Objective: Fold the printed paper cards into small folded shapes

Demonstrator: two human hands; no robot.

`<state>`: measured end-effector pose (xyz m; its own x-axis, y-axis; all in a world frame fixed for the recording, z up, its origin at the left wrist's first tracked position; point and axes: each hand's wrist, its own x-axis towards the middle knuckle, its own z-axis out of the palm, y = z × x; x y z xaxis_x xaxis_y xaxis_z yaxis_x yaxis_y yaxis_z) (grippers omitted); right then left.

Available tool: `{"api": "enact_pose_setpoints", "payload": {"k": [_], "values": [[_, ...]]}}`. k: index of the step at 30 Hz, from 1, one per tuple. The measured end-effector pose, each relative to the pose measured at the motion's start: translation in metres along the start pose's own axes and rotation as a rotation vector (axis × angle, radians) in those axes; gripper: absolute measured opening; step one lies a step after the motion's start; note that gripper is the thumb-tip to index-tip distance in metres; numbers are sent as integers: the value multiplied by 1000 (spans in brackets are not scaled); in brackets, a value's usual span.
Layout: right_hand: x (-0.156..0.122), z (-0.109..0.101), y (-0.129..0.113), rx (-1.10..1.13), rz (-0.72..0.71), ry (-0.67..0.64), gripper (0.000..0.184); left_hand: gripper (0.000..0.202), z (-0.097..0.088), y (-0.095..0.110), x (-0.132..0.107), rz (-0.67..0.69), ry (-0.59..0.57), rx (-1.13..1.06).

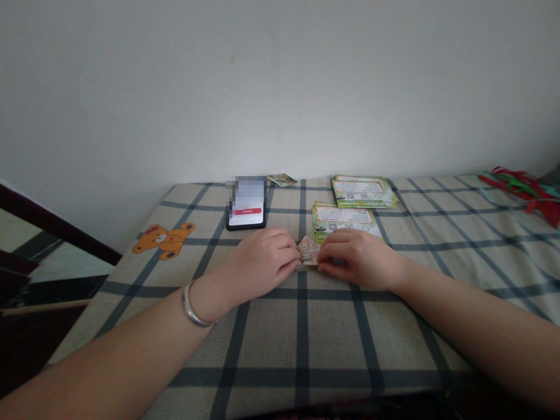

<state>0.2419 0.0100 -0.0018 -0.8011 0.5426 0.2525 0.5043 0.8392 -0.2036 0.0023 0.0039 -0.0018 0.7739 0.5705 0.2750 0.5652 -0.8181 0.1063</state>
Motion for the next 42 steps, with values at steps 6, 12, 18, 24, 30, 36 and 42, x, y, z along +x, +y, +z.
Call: {"api": "enact_pose_setpoints", "payload": {"k": [6, 12, 18, 24, 30, 36, 42], "values": [[1, 4, -2, -47, 42, 46, 23, 22, 1, 1, 0, 8, 54, 58], [3, 9, -3, -129, 21, 41, 20, 22, 0, 3, 0, -29, 10, 14], [7, 10, -6, -157, 45, 67, 19, 21, 1, 4, 1, -42, 19, 13], [11, 13, -3, -77, 119, 77, 19, 19, 1, 5, 4, -55, 41, 50], [14, 13, -3, -56, 168, 66, 16, 15, 2, 8, 5, -99, 40, 78], [16, 13, -4, -33, 184, 45, 19, 11, 6, 9, 5, -144, 88, 73], [17, 13, -4, -14, 218, 58, 20, 14, 9, 5, 5, -180, 109, -16]]}}
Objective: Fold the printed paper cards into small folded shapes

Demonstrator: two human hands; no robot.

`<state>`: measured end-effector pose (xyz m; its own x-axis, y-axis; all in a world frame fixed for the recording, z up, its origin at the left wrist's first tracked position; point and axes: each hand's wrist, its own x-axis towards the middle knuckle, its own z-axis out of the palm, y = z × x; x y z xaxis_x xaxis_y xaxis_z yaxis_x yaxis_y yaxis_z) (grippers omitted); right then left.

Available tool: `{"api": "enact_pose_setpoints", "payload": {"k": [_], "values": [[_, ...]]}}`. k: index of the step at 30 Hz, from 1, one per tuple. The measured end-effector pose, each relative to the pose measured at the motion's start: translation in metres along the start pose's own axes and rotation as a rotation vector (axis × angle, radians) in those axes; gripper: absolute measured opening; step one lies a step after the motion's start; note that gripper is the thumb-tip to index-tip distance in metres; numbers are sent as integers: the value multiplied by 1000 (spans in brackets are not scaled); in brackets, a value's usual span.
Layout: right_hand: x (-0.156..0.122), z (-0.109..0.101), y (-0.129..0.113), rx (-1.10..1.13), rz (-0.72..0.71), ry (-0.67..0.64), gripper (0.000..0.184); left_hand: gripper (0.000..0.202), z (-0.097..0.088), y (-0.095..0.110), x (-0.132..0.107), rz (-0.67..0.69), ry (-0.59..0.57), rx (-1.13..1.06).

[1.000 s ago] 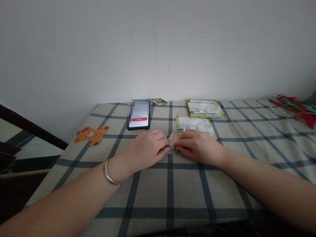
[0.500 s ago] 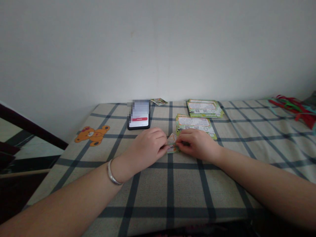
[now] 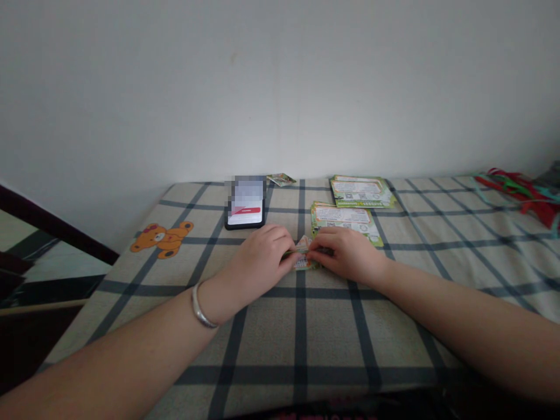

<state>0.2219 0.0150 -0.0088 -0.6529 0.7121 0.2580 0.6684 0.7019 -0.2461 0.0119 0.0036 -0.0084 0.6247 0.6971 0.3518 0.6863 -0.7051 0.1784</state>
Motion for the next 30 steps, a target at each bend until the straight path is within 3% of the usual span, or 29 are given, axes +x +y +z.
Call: {"api": "enact_pose_setpoints", "payload": {"k": [12, 30], "values": [[-1, 5, -2, 60, 151, 49, 16, 12, 7, -4, 0, -75, 31, -61], [0, 4, -2, 22, 150, 71, 13, 10, 5, -2, 0, -20, 14, 20]]}}
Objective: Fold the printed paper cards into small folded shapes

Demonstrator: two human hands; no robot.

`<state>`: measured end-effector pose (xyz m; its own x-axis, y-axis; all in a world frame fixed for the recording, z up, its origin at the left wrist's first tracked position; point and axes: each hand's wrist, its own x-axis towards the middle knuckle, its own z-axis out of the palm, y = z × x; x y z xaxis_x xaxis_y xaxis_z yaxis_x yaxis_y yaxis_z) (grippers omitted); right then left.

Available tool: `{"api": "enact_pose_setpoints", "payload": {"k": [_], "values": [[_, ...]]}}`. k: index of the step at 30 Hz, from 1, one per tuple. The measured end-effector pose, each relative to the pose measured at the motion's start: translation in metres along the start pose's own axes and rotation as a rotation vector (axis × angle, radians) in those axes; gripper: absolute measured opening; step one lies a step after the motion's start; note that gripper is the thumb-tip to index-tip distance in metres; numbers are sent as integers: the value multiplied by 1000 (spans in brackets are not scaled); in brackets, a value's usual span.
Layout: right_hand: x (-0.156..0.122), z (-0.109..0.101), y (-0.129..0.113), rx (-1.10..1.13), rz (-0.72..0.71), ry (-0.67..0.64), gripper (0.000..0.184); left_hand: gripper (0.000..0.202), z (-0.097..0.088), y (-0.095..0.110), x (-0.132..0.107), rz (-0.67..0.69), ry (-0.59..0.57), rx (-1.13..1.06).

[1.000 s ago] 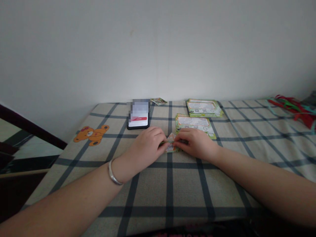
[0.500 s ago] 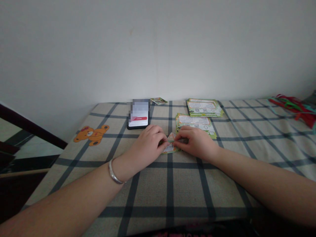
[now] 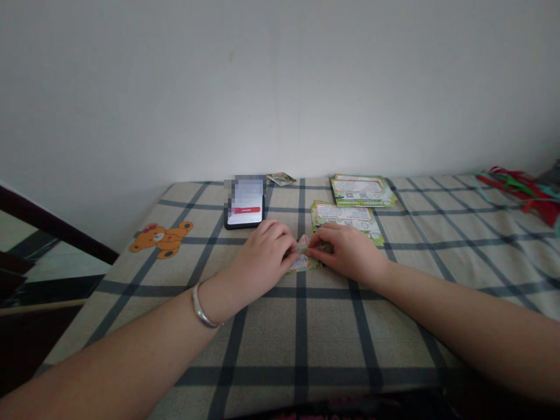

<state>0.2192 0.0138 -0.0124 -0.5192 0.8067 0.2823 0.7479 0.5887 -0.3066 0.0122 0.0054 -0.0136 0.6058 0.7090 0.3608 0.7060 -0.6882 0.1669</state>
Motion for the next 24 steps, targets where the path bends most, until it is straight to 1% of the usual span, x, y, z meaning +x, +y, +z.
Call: {"api": "enact_pose_setpoints", "payload": {"k": [4, 6, 7, 9, 11, 13, 17, 21, 24], "values": [[0, 0, 1, 9, -18, -6, 13, 6, 1, 0, -1, 2, 11, 16], [-1, -1, 2, 12, -33, -16, 12, 3, 2, 0, -3, 4, 35, 26], [-1, -2, 2, 7, -39, -17, 11, 3, 2, -1, -4, 5, 47, 27], [-3, -4, 3, -23, -43, -7, 10, 10, 3, -1, -5, 14, 64, 21], [-4, -5, 3, -62, -47, 5, 11, 17, 2, -2, -6, 44, 70, 14], [-6, -7, 4, -76, -57, 4, 10, 21, 1, -3, -5, 85, 59, 12], [-7, -12, 6, -39, -78, -37, 4, 20, -1, -4, -4, 169, 11, 9], [-9, -16, 12, 31, -96, -84, 6, 17, 0, -6, -3, 248, 17, 22], [-10, -19, 14, 15, -109, -91, 10, 17, 2, -8, -2, 276, 24, 37]]}}
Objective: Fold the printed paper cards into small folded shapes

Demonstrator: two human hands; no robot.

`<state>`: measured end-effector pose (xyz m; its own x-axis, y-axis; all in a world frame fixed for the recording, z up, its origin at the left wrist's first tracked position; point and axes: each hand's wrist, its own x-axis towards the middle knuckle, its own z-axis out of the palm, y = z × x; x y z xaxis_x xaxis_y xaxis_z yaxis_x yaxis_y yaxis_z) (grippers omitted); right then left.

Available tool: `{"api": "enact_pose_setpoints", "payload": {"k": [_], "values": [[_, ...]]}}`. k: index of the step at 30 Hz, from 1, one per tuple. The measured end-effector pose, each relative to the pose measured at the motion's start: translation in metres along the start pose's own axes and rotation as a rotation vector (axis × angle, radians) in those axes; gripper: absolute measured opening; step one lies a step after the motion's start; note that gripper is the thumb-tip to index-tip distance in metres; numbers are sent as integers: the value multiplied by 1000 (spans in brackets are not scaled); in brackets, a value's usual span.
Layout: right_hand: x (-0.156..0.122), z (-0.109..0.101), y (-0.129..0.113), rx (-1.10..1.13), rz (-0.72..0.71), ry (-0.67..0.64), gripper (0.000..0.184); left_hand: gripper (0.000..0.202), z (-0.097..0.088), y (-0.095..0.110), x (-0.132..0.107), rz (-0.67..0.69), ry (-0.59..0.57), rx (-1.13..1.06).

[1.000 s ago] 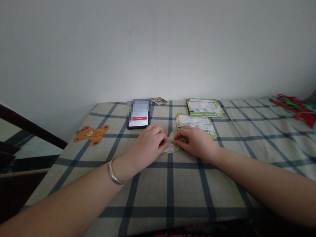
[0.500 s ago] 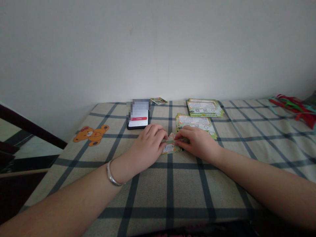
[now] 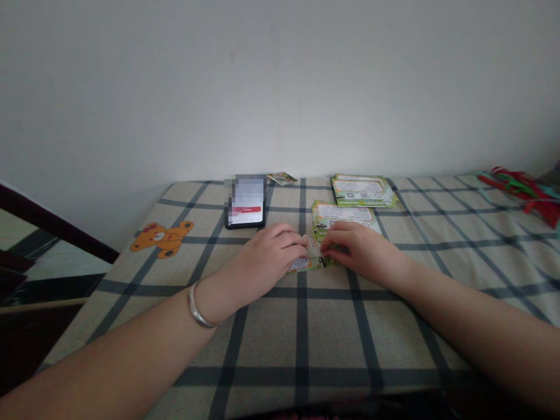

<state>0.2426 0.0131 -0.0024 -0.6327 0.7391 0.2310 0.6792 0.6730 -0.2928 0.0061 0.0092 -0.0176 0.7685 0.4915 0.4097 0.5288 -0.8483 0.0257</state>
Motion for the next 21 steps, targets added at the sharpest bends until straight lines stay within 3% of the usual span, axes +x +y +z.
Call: {"api": "enact_pose_setpoints", "payload": {"k": [8, 21], "values": [[-1, -1, -3, -88, -247, -25, 28, 18, 4, -2, -1, 34, -31, 29], [1, -2, -1, -200, -239, -66, 25, 13, -3, 3, 2, 89, -76, 141]]}}
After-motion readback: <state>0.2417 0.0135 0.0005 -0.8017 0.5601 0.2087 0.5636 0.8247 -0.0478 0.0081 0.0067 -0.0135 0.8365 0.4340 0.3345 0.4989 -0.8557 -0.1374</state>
